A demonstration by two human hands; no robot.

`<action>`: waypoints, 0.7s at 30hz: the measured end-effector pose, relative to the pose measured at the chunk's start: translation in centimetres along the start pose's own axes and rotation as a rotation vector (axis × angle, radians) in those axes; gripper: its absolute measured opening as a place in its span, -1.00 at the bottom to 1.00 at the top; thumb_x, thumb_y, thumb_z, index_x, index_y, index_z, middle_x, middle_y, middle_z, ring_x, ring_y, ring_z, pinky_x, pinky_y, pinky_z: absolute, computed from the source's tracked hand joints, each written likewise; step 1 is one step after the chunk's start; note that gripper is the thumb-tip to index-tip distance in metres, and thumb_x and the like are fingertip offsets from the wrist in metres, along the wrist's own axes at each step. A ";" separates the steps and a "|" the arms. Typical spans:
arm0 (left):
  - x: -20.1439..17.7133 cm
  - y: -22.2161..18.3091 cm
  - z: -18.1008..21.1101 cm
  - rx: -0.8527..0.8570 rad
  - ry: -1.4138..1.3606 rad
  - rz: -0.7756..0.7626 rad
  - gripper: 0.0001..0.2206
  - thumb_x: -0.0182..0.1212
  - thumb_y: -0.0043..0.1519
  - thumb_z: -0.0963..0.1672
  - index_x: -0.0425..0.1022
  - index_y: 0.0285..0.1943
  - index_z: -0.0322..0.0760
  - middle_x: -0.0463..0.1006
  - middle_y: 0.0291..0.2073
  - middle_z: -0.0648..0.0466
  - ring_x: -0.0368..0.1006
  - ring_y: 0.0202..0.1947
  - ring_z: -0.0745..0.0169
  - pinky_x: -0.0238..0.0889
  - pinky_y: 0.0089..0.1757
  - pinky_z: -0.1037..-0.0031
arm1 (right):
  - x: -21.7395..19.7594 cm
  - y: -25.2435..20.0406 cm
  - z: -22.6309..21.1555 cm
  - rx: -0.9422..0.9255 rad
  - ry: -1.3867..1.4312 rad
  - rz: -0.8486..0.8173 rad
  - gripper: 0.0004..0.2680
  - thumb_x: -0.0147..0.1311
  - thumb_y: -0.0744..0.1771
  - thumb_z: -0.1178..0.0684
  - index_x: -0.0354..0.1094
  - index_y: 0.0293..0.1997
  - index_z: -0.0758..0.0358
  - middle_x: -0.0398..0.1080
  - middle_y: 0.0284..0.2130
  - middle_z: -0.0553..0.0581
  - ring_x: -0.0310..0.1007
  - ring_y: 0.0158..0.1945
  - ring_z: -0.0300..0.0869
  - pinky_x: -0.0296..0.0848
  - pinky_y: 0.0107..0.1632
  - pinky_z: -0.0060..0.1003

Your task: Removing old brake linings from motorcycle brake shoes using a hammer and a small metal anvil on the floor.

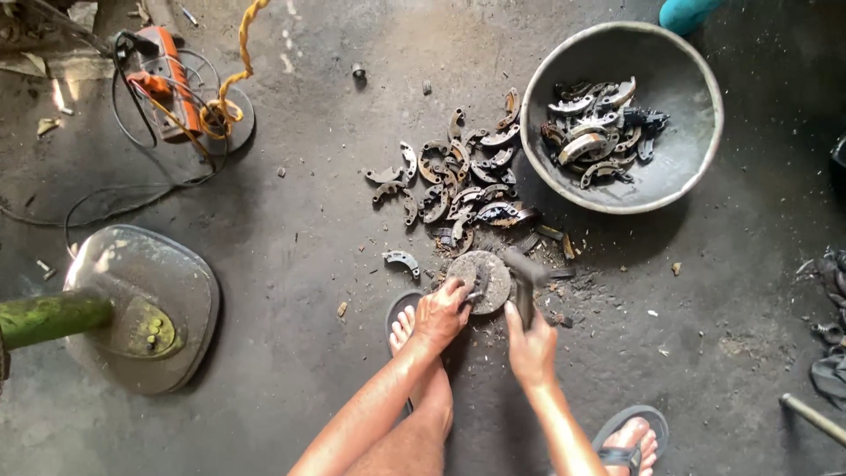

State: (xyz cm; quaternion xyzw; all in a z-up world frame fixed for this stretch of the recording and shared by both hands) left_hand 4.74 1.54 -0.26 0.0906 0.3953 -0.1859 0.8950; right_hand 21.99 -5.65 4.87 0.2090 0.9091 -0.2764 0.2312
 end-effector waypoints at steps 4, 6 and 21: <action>-0.1 -0.3 0.1 0.004 0.013 -0.006 -0.68 0.38 0.09 -0.16 0.56 0.05 -0.14 0.57 -0.06 0.05 0.60 -0.27 -0.05 0.48 -0.25 0.24 | 3.2 0.3 6.6 -0.263 0.090 0.187 -0.69 0.15 0.37 -0.15 0.38 -0.30 0.39 0.34 -0.64 0.24 0.34 -0.52 -0.10 0.38 -0.33 -0.10; -0.5 0.0 0.4 0.026 0.034 -0.007 -0.66 0.38 0.07 -0.16 0.56 0.05 -0.17 0.55 -0.04 0.02 0.59 -0.28 -0.08 0.48 -0.27 0.23 | 3.9 1.2 6.8 -0.341 -0.078 -0.045 -0.71 0.08 0.39 -0.10 0.51 -0.05 0.39 0.46 -0.48 0.25 0.48 -0.41 -0.28 0.41 -0.33 -0.13; 0.1 0.0 0.0 0.004 0.058 0.021 -0.67 0.39 0.05 -0.15 0.56 0.03 -0.18 0.55 -0.07 0.04 0.60 -0.28 -0.05 0.48 -0.30 0.24 | 1.3 0.3 0.8 -0.006 -0.016 -0.086 -0.70 0.12 0.33 -0.11 0.47 0.05 0.27 0.46 -0.59 0.25 0.45 -0.49 -0.19 0.44 -0.35 -0.12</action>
Point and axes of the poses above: each hand's wrist, its own y-axis towards the middle knuckle, its own x-axis out of the palm, z = x × y, the point moved 2 cm from there along y, towards the middle knuckle
